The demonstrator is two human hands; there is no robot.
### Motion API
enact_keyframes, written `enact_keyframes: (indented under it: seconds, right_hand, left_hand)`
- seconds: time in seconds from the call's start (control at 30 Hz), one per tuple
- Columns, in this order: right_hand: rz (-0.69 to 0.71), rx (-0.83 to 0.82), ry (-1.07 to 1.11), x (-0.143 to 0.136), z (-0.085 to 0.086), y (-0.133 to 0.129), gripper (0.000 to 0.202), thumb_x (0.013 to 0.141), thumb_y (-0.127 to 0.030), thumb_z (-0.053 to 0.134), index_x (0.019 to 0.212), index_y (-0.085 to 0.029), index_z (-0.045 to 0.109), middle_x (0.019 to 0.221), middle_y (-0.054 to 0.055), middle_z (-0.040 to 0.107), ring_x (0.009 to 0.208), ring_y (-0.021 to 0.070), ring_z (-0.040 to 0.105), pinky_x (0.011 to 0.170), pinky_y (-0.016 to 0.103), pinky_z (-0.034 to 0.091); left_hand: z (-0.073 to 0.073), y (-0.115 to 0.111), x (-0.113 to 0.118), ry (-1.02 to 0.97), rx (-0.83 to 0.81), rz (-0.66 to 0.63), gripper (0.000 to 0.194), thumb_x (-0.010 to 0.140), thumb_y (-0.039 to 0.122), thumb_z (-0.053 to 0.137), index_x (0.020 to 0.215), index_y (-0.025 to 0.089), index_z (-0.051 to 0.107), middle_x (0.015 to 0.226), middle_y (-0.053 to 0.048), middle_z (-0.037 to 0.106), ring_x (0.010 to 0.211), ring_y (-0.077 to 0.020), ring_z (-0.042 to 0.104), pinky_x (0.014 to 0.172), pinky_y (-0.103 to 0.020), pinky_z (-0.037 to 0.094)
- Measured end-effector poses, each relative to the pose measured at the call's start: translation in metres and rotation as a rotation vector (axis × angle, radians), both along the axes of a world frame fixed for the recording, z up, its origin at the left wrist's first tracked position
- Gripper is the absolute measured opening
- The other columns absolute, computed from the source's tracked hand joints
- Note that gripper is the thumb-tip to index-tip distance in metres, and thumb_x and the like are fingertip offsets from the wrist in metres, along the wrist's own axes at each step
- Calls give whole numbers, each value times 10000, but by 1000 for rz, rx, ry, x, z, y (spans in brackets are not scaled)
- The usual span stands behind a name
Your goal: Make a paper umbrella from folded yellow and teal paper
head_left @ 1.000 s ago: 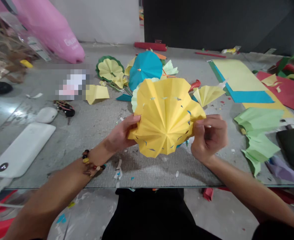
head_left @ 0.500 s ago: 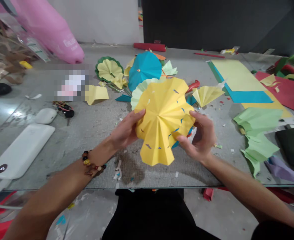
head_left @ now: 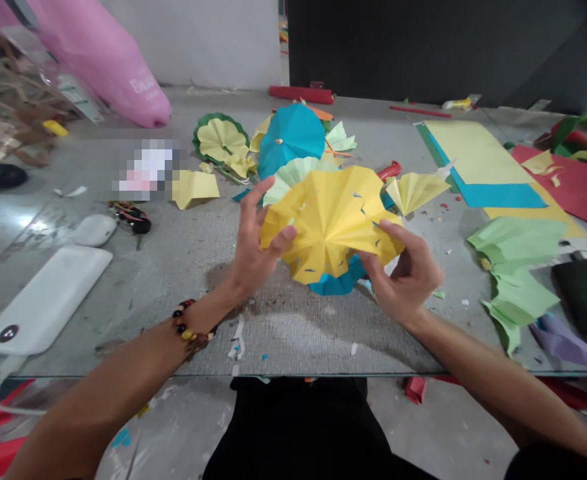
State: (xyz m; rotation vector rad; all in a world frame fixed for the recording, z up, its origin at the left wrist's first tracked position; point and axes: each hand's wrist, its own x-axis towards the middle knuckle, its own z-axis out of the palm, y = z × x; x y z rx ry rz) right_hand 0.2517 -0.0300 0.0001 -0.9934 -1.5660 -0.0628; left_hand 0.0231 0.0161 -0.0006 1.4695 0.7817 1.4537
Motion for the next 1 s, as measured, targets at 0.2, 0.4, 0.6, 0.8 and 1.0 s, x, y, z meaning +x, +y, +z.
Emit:
enact_keyframes:
  seconds: [0.2,0.4,0.6,0.8,1.0]
  right_hand:
    - [-200,122,217,10,5,18,307,989,-273,609,1290,-314,650,1166,46,664,1175,265,674,1026,497,564]
    - [-192,92,230,11,5,19,318,1026,-299,532,1316,-337,657,1219,39,687,1206,267,674,1039,516,569]
    - [-67,62,200,2,0,12,553,937,-272,684,1465,-338,536,1439,75,591,1405,312,545,1110,536,536]
    - [-33,-182,92,4,-4,10,854,867,-337,786,1580,-346,315,1637,87,385,1549,363,336,1191,634,437]
    - [-4,-215,161,5,2,11,798,888,-259,755,1552,-443,352,1662,19,359,1567,335,309,1237,574,420]
  left_hand:
    - [-5,7,-3,287,317,170,626,1038,444,534,1588,337,255,1334,-96,652,1138,-215,685,1000,-422,556]
    - [-2,-3,-4,823,688,172,390,966,342,667,1335,266,567,1390,-105,630,1330,-283,579,1118,-472,448]
    - [-3,-15,5,679,258,-26,569,952,355,683,1482,293,486,1251,-82,720,1124,-271,694,993,-412,532]
    - [9,-10,4,180,-227,1,583,884,408,770,1421,300,571,948,-26,747,738,-183,691,702,-301,561]
    - [1,7,1,-92,-387,-77,637,844,511,789,1399,327,536,1206,-45,733,1071,-263,725,882,-371,618]
